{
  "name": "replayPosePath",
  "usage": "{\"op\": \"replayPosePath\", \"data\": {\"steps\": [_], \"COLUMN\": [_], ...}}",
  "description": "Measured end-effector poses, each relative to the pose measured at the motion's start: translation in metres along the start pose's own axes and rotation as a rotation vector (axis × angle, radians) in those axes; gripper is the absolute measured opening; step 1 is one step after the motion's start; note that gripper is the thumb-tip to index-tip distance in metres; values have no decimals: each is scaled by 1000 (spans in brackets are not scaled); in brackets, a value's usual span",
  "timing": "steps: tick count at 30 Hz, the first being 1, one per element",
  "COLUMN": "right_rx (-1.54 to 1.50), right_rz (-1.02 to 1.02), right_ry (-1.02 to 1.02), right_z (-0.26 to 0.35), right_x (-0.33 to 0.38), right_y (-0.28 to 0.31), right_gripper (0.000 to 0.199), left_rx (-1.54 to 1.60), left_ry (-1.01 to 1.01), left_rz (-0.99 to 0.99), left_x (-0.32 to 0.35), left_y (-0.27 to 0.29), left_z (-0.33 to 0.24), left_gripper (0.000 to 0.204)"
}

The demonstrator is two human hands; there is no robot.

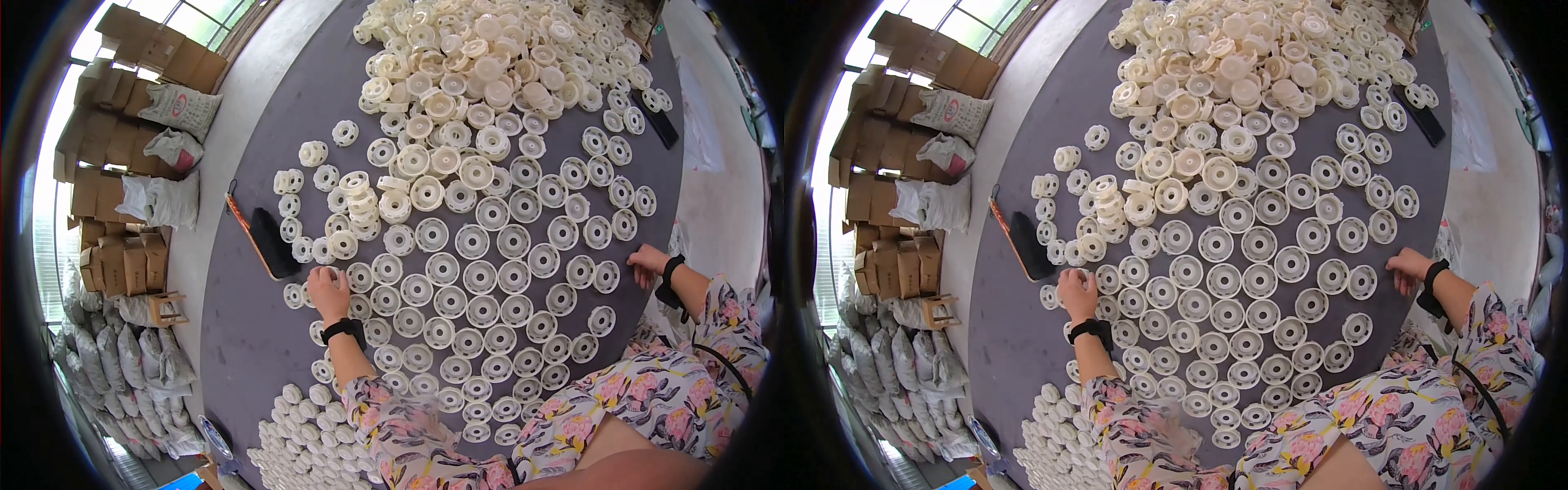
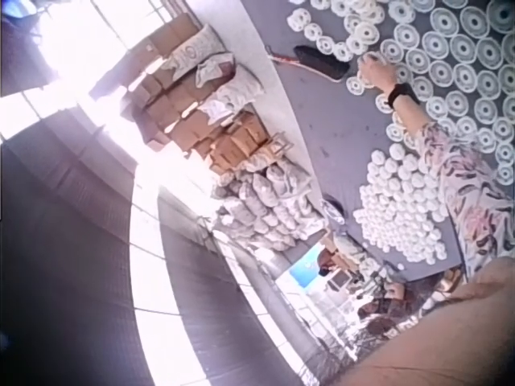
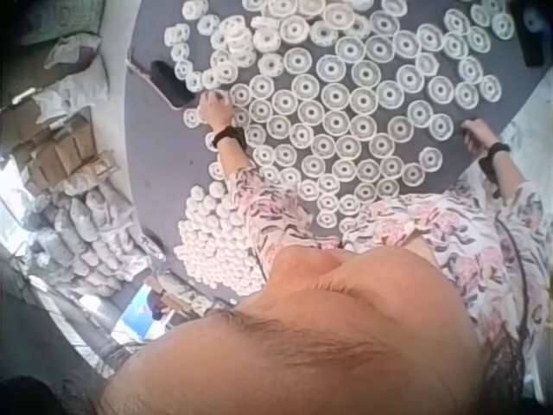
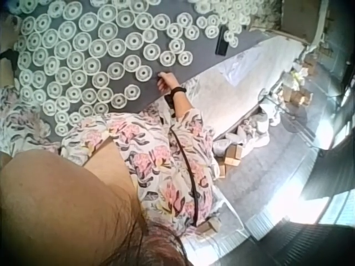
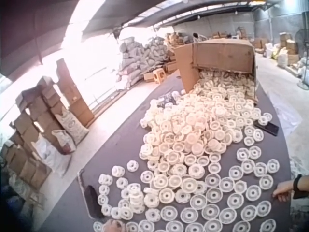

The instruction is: The person sorts white plastic caps on a table and then inserts metal springs into the center of each cap one at a time.

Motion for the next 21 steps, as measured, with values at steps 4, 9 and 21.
{"op": "replayPosePath", "data": {"steps": [4, 9, 21], "right_rx": [0, 8, -3], "right_rz": [11, 3, -13], "right_ry": [-7, -32, -24], "right_z": [0, 4, 0], "right_x": [-2, -3, -2], "right_y": [-2, 0, -2], "right_gripper": [45, 45, 46], "left_rx": [66, -95, -115], "left_ry": [110, 169, 601], "left_rz": [-50, 18, 247], "left_x": [-4, -28, -38], "left_y": [-1, -19, -24], "left_z": [9, 19, 22], "left_gripper": [25, 54, 67]}}
Point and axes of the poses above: each hand's wrist, its own x-axis away from the middle knuckle, its own y-axis out of the back of the hand, z = x × y, the point moved 4 cm from there along -x, towards the middle knuckle, and after that the axes turned 15 degrees about -z, right-handed, at the moved point
